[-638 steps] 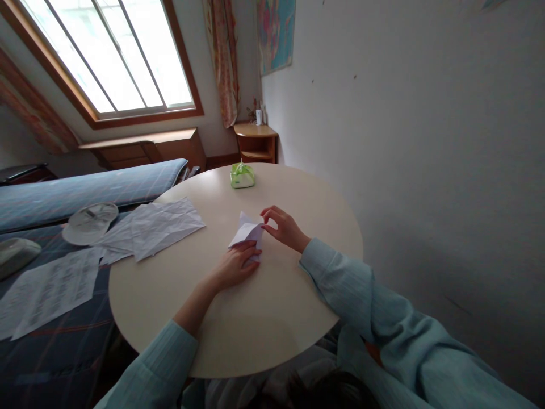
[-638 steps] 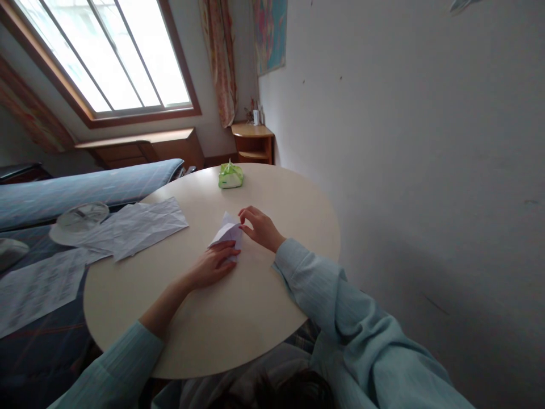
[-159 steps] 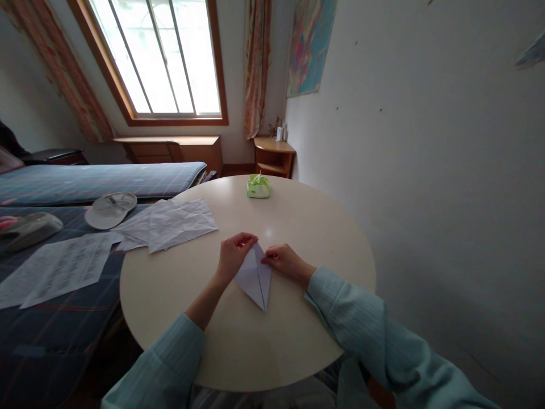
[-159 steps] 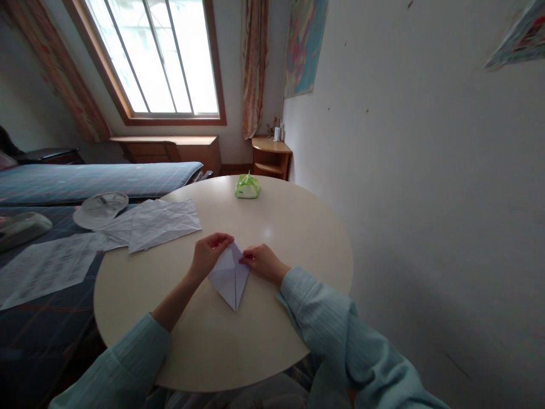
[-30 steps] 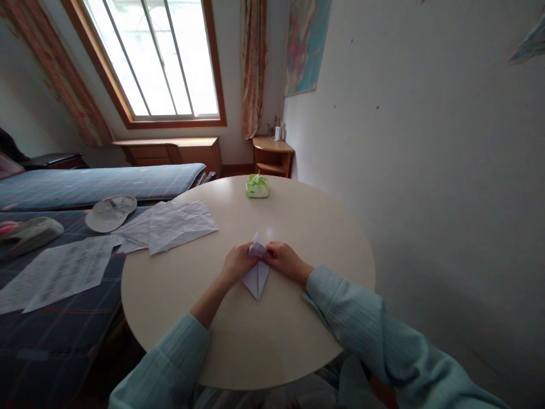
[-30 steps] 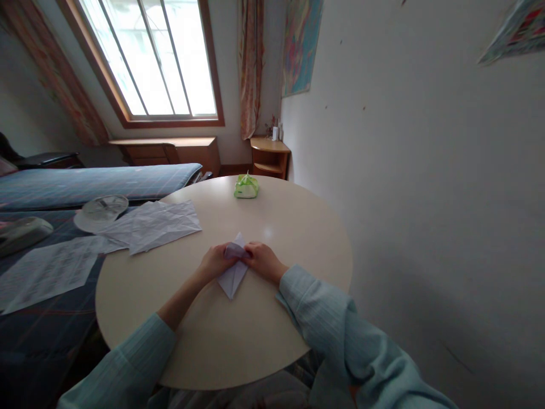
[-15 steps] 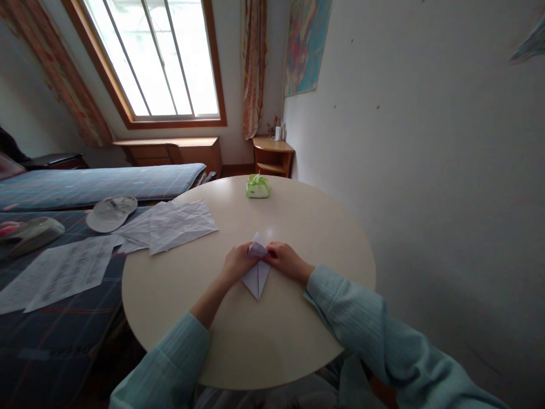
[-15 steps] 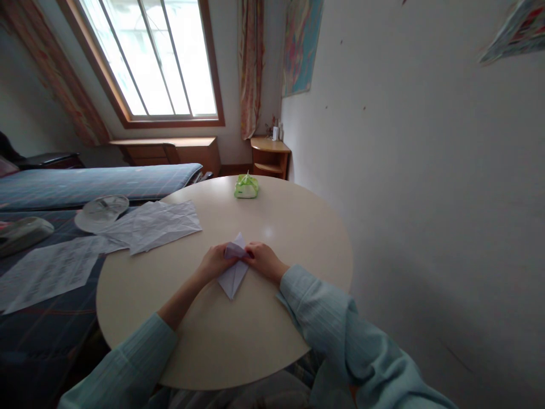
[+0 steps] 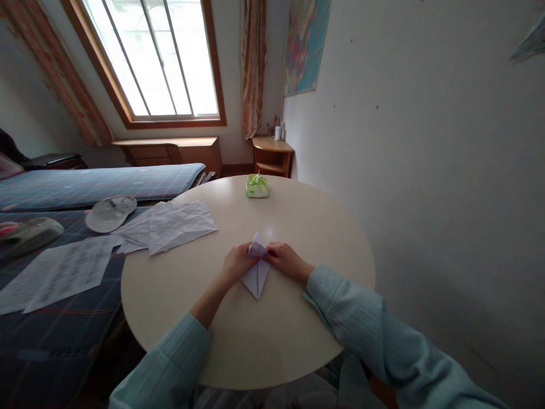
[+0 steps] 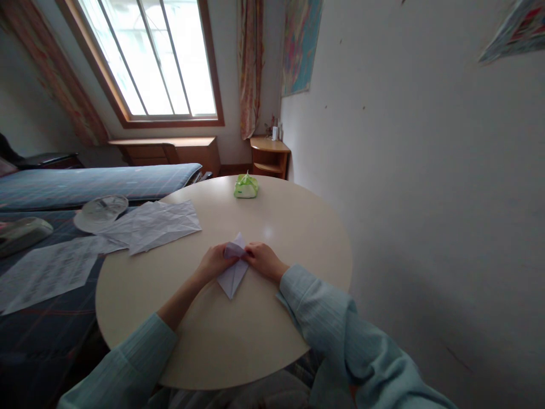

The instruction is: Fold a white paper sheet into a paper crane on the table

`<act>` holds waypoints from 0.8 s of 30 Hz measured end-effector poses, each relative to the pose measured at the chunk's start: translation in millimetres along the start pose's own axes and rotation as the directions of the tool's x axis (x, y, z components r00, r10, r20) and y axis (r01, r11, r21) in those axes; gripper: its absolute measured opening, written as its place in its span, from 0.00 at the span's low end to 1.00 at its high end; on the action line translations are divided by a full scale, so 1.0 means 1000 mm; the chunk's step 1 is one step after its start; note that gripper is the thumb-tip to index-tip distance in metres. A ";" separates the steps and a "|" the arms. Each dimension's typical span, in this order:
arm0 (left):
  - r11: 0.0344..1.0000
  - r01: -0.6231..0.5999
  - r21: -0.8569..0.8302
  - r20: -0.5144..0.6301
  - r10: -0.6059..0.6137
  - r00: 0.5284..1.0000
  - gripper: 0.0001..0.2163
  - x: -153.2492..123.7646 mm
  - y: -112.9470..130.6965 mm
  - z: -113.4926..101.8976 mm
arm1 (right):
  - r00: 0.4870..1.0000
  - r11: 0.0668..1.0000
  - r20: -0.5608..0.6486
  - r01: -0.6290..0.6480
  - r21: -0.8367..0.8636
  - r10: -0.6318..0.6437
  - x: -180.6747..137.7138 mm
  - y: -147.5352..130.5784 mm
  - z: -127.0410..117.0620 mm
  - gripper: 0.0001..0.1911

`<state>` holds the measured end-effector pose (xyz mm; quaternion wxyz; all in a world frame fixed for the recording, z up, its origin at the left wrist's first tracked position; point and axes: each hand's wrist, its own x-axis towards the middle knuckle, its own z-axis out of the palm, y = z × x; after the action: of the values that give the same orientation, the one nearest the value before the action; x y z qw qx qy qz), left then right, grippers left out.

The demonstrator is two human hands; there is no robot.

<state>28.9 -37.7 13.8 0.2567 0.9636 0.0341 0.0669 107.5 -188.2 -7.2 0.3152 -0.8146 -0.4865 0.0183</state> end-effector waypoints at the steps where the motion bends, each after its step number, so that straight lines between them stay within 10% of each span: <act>1: 1.000 0.003 -0.001 0.001 -0.003 1.000 0.08 0.000 0.000 0.000 | 1.000 1.000 0.002 -0.003 -0.005 0.003 0.000 0.000 0.000 0.08; 16: 0.997 0.041 0.060 0.011 -0.041 0.999 0.07 -0.001 0.002 0.000 | 1.000 0.997 -0.007 -0.026 -0.068 0.025 0.000 -0.003 -0.001 0.08; 20: 0.993 0.026 0.119 -0.194 -0.003 0.981 0.14 -0.004 0.005 0.000 | 0.989 0.977 -0.080 -0.136 -0.163 0.125 0.000 -0.003 -0.001 0.08; 24: 0.988 -0.118 0.097 -0.482 0.150 0.863 0.14 -0.008 0.012 -0.002 | 0.958 0.939 -0.131 -0.278 -0.204 0.255 0.000 -0.003 -0.005 0.08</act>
<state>21.0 -47.6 20.5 0.2035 0.9233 0.0327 0.3241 107.2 -189.9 -1.7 0.2421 -0.9028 -0.3538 -0.0353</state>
